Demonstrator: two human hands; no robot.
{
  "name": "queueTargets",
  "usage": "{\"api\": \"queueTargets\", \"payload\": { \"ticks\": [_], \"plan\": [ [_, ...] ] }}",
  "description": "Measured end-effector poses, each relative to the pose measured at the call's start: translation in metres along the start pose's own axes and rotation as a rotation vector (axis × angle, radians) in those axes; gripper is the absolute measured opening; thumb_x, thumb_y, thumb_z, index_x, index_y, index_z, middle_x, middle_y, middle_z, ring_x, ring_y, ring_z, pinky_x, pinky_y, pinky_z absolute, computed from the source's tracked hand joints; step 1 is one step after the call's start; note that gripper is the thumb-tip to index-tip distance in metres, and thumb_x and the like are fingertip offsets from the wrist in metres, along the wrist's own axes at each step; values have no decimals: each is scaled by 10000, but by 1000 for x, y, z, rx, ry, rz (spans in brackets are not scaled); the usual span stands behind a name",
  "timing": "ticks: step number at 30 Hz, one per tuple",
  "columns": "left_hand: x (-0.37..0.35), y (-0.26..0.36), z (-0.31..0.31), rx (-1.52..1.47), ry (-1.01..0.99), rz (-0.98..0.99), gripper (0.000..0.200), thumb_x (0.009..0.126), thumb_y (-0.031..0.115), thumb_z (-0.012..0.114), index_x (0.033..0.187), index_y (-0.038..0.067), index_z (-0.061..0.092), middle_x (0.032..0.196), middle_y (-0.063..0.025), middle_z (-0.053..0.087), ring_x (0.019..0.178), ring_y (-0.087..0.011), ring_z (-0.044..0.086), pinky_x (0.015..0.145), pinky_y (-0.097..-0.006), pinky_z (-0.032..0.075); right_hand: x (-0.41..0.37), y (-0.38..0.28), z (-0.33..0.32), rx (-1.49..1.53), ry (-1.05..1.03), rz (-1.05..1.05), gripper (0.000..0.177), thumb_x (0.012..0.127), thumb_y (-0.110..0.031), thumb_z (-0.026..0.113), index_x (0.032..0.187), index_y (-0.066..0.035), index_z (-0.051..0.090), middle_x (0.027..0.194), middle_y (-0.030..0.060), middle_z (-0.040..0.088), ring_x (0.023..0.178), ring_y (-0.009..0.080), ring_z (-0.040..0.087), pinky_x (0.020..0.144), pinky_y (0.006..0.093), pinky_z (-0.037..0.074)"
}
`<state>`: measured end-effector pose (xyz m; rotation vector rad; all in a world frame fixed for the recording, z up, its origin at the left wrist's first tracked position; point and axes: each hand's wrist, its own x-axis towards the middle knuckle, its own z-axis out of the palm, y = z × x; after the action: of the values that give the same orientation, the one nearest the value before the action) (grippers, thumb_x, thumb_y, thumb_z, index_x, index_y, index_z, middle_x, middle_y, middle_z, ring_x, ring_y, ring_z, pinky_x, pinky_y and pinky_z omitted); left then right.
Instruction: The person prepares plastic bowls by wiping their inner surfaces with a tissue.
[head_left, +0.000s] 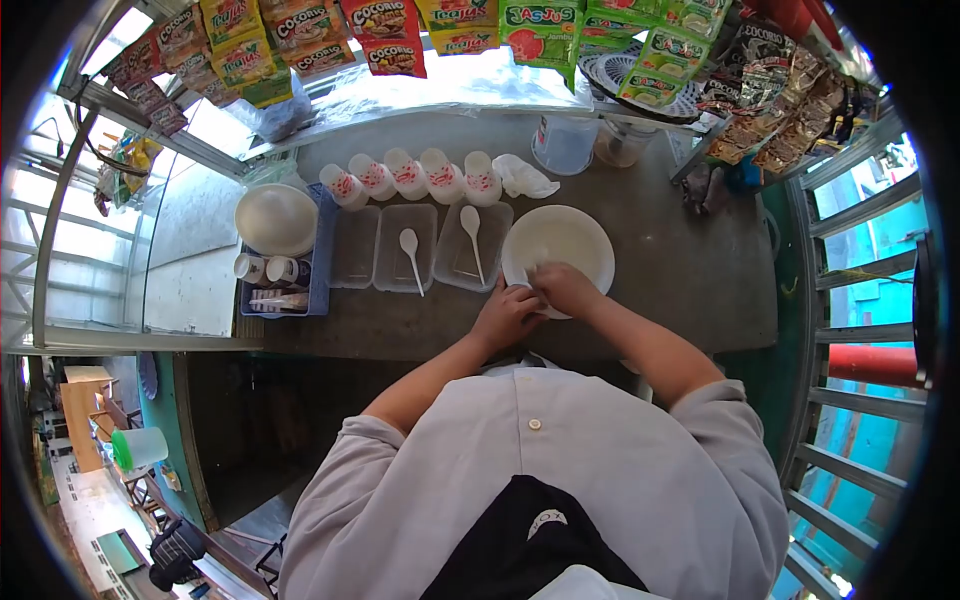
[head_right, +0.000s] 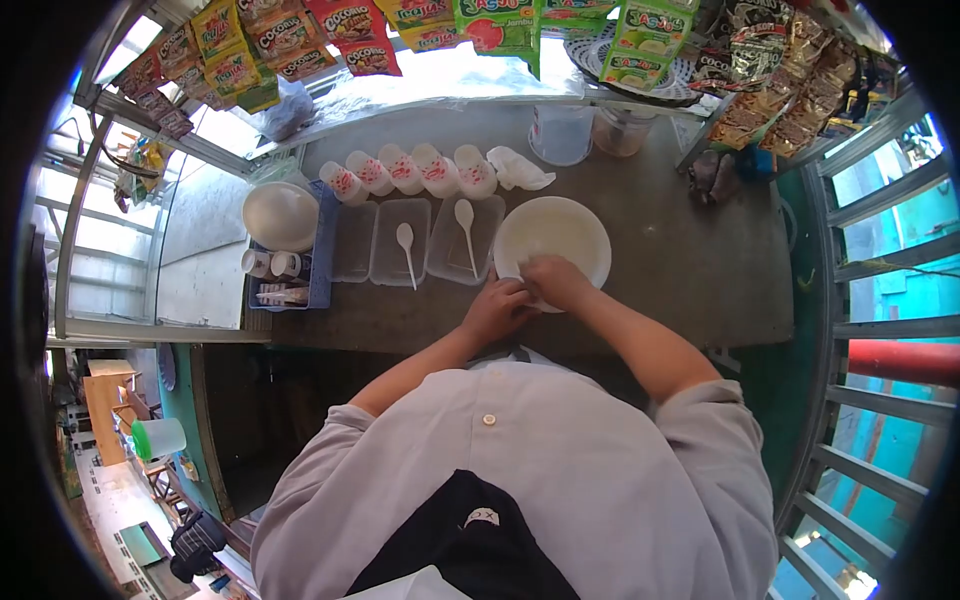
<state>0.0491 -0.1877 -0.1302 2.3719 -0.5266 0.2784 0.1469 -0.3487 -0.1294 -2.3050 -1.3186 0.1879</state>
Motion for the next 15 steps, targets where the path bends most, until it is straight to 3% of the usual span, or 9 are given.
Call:
{"api": "queueTargets", "payload": {
  "ticks": [5, 8, 10, 11, 13, 15],
  "plan": [
    [0, 3, -1, -50, -36, -64, 135, 730, 214, 739, 814, 140, 664, 865, -43, 624, 912, -245, 616, 1052, -550, 248, -57, 37, -34, -80, -135, -48, 114, 735, -44, 548, 805, -42, 637, 831, 124, 651, 873, 304, 627, 828, 423, 480],
    [1, 4, -3, -81, -55, -65, 124, 745, 218, 731, 815, 142, 663, 866, -40, 624, 920, -243, 614, 1056, -547, 238, -41, 56, -35, -340, -151, 56, 178, 754, -38, 534, 895, -52, 642, 922, 113, 652, 954, 295, 619, 884, 403, 474],
    [3, 4, -3, -86, -69, -47, 118, 756, 219, 725, 818, 143, 661, 863, -37, 623, 924, -241, 613, 1058, -545, 233, -12, 50, -25, -318, 8, 291, 275, 800, -67, 507, 1044, -58, 631, 1070, 103, 633, 1025, 282, 606, 994, 422, 411],
    [3, 4, -3, -60, -64, -32, 115, 764, 220, 719, 824, 142, 659, 862, -36, 623, 923, -241, 612, 1052, -550, 236, -1, 50, -15, -320, 14, 297, 275, 800, -67, 507, 1044, -58, 631, 1070, 103, 633, 1025, 282, 606, 994, 422, 411],
    [0, 3, -2, -32, -69, -13, 112, 773, 221, 713, 829, 142, 658, 860, -34, 622, 922, -240, 611, 1046, -555, 239, 14, 49, 6, -538, 305, 98, 358, 834, -98, 477, 1170, -58, 591, 1209, 99, 583, 1039, 273, 606, 1042, 457, 350],
    [-1, 0, -1, -14, -53, -40, 117, 775, 223, 709, 837, 140, 654, 863, -34, 622, 918, -242, 610, 1043, -584, 238, 9, 46, 3, -630, 315, 139, 341, 840, -104, 470, 1145, -64, 616, 1179, 93, 607, 1029, 276, 611, 1043, 468, 336]
  ]
}}
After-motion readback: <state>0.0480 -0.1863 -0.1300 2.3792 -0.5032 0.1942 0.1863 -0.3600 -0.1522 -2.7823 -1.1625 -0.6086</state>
